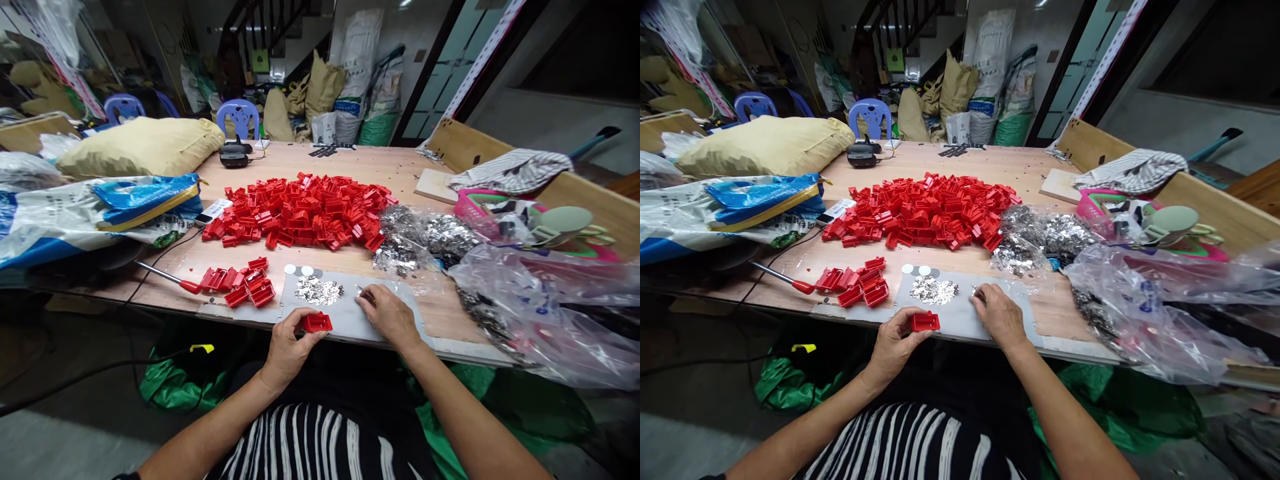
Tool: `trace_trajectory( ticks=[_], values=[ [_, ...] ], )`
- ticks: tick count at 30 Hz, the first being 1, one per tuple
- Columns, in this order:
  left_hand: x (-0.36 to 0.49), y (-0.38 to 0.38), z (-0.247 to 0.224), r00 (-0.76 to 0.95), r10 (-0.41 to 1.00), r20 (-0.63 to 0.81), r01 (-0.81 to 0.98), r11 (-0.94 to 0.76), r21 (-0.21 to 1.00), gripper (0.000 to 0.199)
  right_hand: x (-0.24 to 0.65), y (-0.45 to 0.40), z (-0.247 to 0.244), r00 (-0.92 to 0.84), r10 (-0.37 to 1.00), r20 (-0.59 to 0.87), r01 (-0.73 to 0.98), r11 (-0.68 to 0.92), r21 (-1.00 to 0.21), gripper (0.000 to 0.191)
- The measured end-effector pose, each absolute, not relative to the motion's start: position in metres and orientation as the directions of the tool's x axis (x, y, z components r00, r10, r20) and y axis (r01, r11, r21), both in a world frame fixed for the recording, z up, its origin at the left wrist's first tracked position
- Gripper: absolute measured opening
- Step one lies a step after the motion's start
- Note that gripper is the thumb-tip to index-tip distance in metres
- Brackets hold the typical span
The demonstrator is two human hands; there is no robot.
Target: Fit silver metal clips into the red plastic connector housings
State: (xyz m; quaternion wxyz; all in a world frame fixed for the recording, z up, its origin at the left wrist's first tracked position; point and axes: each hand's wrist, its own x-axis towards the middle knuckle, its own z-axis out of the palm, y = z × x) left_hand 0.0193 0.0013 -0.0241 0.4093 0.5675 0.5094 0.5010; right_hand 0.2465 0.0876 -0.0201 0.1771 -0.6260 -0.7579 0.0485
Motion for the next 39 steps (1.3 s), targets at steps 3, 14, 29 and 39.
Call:
trace_trajectory(
  ticks=[3,14,29,39],
  values=[
    [0.019,0.001,-0.025,-0.021,0.989,0.149,0.156,-0.144,0.977,0.029,0.244,0.085,-0.017,-0.17,0.967,0.192,0.929,0.222,-0.296,0.01],
    [0.02,0.001,-0.029,-0.014,0.991,0.131,0.137,-0.128,0.982,0.03,0.245,0.086,-0.008,-0.255,0.964,0.074,0.883,0.263,-0.389,0.013],
    [0.017,0.0,-0.028,-0.038,0.984,0.172,0.193,-0.162,0.968,0.03,0.251,0.085,-0.005,-0.201,0.969,0.146,0.828,0.248,-0.502,0.018],
    [0.016,0.0,-0.02,-0.019,0.898,0.44,0.466,-0.381,0.798,0.028,0.208,0.036,0.021,-0.358,0.922,0.145,0.552,0.334,-0.764,0.021]
  ],
)
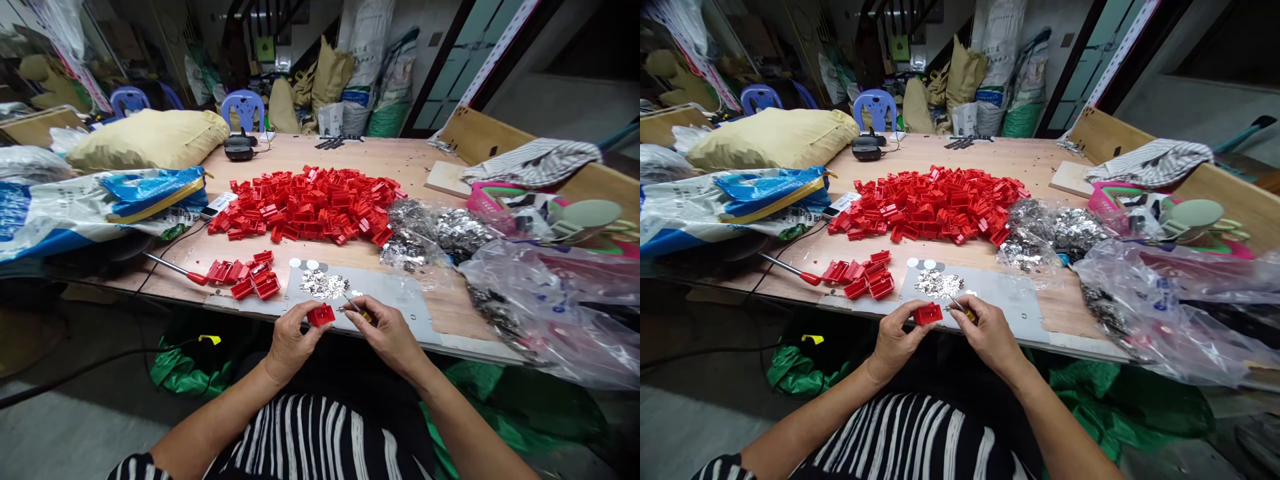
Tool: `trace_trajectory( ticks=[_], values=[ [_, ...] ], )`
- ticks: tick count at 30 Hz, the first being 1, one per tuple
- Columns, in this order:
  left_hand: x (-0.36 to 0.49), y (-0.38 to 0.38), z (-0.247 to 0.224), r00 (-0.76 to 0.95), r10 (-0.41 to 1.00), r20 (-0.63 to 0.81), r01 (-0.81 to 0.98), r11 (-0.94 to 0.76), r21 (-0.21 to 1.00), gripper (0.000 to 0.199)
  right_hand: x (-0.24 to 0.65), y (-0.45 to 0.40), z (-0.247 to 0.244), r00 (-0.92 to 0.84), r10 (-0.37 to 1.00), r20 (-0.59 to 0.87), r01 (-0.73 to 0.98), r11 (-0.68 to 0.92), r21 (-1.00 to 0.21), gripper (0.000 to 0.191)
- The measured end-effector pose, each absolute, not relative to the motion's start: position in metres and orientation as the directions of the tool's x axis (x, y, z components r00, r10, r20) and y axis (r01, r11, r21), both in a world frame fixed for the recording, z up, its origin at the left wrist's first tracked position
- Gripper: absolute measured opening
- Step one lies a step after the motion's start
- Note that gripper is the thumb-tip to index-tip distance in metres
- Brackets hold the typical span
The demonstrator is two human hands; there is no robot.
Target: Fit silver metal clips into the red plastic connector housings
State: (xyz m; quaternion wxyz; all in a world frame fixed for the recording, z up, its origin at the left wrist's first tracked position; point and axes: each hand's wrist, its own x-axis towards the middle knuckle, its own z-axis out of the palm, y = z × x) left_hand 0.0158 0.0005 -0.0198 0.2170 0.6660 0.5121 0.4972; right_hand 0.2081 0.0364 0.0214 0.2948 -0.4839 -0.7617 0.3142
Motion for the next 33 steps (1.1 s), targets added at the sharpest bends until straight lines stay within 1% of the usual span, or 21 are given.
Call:
trace_trajectory(
  ticks=[10,14,16,20,23,27,33],
  values=[
    [0.019,-0.001,-0.012,0.025,0.865,0.502,0.489,-0.448,0.748,0.027,0.197,0.034,0.013,-0.461,0.864,0.2,0.581,0.464,-0.669,0.011],
    [0.021,-0.002,-0.013,0.041,0.864,0.502,0.483,-0.457,0.747,0.024,0.196,0.034,0.011,-0.506,0.831,0.231,0.553,0.518,-0.653,0.017],
    [0.021,-0.003,-0.015,0.04,0.864,0.502,0.481,-0.457,0.748,0.024,0.196,0.034,0.012,-0.52,0.82,0.241,0.525,0.529,-0.667,0.02],
    [0.02,-0.005,-0.016,0.012,0.862,0.506,0.474,-0.451,0.757,0.026,0.197,0.033,0.011,-0.526,0.826,0.203,0.464,0.479,-0.745,0.021],
    [0.02,-0.005,-0.015,0.0,0.861,0.509,0.474,-0.448,0.758,0.026,0.199,0.032,0.009,-0.487,0.856,0.172,0.46,0.419,-0.783,0.021],
    [0.02,-0.005,-0.014,0.006,0.85,0.526,0.484,-0.463,0.742,0.027,0.201,0.032,0.007,-0.419,0.893,0.164,0.492,0.375,-0.785,0.019],
    [0.021,-0.006,-0.014,0.013,0.816,0.578,0.479,-0.513,0.712,0.029,0.201,0.032,0.009,-0.425,0.895,0.139,0.495,0.358,-0.792,0.015]
  ],
)
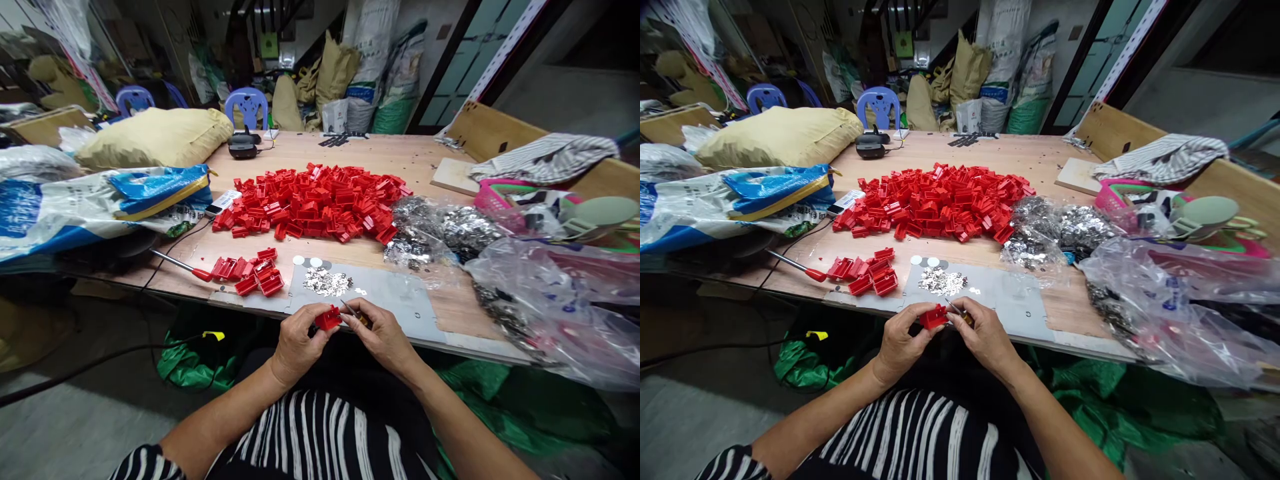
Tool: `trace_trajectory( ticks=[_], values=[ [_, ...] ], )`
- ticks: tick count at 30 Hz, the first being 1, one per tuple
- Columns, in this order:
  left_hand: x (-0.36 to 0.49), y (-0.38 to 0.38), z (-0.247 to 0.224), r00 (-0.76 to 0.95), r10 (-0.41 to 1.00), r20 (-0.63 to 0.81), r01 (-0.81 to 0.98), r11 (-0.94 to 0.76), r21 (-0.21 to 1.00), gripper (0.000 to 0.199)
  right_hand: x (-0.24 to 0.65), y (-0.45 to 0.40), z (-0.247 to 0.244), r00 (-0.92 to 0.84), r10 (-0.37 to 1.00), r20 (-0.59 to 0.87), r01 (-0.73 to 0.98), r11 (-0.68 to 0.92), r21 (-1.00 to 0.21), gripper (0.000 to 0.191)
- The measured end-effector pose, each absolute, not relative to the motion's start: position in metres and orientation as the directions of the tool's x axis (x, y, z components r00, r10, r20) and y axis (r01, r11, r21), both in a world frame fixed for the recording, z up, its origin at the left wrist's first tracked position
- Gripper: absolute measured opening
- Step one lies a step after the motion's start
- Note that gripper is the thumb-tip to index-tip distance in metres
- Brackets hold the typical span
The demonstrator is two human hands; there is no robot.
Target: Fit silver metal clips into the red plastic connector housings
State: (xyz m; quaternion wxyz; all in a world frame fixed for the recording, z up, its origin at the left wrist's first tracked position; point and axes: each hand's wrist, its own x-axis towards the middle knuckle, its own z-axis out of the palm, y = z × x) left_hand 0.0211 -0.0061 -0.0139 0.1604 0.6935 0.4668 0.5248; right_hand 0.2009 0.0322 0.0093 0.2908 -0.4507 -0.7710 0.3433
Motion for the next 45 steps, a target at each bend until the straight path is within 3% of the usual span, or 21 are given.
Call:
trace_trajectory(
  ticks=[7,22,29,38,42,45],
  values=[
    [0.022,-0.005,-0.012,0.015,0.804,0.594,0.473,-0.529,0.705,0.03,0.202,0.034,0.005,-0.414,0.907,0.07,0.432,0.264,-0.862,0.014],
    [0.024,-0.008,-0.018,0.067,0.829,0.555,0.438,-0.525,0.73,0.031,0.198,0.038,0.0,-0.476,0.875,-0.087,0.199,0.011,-0.98,0.029],
    [0.02,-0.013,-0.023,0.078,0.885,0.458,0.342,-0.455,0.822,0.03,0.201,0.026,-0.004,-0.525,0.803,-0.284,0.065,-0.295,-0.953,0.036],
    [0.012,-0.011,-0.024,0.113,0.903,0.414,0.06,-0.422,0.904,0.031,0.199,0.02,-0.007,-0.628,0.711,-0.315,-0.127,-0.493,-0.861,0.042],
    [0.011,-0.009,-0.03,0.041,0.964,0.264,-0.005,-0.264,0.965,0.032,0.201,0.03,-0.003,-0.578,0.755,-0.311,0.009,-0.375,-0.927,0.04],
    [0.01,-0.008,-0.031,-0.075,0.978,0.196,0.007,-0.196,0.981,0.031,0.205,0.048,0.0,-0.396,0.898,-0.191,0.335,-0.052,-0.941,0.029]
  ],
)
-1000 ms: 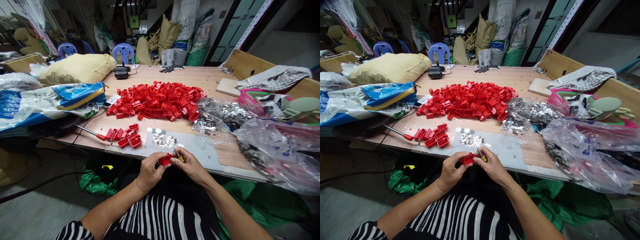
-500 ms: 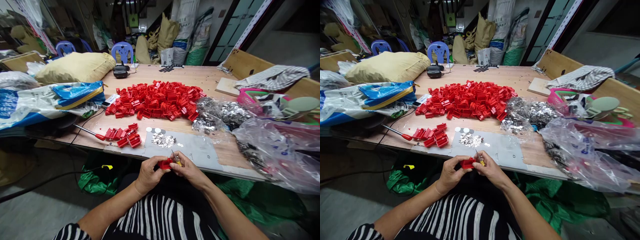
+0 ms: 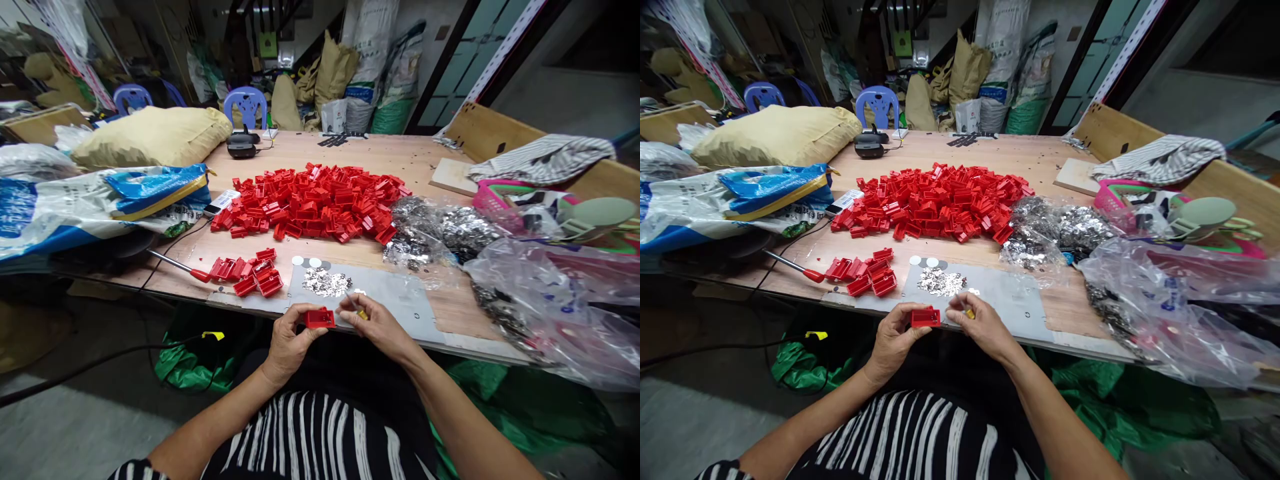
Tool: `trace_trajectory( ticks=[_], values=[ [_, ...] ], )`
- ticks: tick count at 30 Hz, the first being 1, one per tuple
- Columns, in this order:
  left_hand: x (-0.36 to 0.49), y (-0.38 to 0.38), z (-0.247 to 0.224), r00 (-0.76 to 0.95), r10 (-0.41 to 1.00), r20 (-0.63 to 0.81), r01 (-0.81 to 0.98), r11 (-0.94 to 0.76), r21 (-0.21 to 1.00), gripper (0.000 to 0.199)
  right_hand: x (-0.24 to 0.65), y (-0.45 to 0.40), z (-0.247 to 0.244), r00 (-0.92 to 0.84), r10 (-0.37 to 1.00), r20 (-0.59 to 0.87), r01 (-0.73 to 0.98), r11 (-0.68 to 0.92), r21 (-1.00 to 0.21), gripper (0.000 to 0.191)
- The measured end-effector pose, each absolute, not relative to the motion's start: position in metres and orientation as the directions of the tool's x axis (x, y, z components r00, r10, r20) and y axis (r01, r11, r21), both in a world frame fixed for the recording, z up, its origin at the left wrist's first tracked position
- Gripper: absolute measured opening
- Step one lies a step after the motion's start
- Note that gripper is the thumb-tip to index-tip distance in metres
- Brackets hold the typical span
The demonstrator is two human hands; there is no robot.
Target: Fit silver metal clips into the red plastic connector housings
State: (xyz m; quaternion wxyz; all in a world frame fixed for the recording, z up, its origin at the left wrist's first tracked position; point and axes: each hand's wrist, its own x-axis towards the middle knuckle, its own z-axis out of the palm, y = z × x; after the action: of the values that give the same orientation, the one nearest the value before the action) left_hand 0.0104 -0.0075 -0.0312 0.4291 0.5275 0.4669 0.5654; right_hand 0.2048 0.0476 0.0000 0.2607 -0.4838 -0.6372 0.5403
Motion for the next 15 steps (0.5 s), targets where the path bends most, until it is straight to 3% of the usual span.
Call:
trace_trajectory(
  ticks=[2,4,8,11,15],
  values=[
    [0.009,-0.006,-0.03,-0.133,0.974,0.186,0.014,-0.185,0.983,0.03,0.207,0.06,-0.001,-0.286,0.957,-0.042,0.58,0.138,-0.803,0.019],
    [0.008,-0.004,-0.028,-0.152,0.971,0.185,0.025,-0.183,0.983,0.029,0.206,0.068,-0.004,-0.257,0.965,0.05,0.74,0.23,-0.633,0.012],
    [0.008,-0.003,-0.028,-0.138,0.973,0.186,0.046,-0.181,0.982,0.028,0.196,0.075,-0.012,-0.272,0.958,0.088,0.854,0.283,-0.436,0.009],
    [0.01,-0.003,-0.027,-0.127,0.976,0.178,0.039,-0.175,0.984,0.028,0.188,0.077,-0.013,-0.259,0.963,0.073,0.882,0.266,-0.389,0.009],
    [0.011,-0.002,-0.023,-0.112,0.985,0.128,-0.014,-0.13,0.991,0.028,0.187,0.079,-0.008,-0.241,0.97,0.037,0.861,0.231,-0.453,0.009]
  ],
)
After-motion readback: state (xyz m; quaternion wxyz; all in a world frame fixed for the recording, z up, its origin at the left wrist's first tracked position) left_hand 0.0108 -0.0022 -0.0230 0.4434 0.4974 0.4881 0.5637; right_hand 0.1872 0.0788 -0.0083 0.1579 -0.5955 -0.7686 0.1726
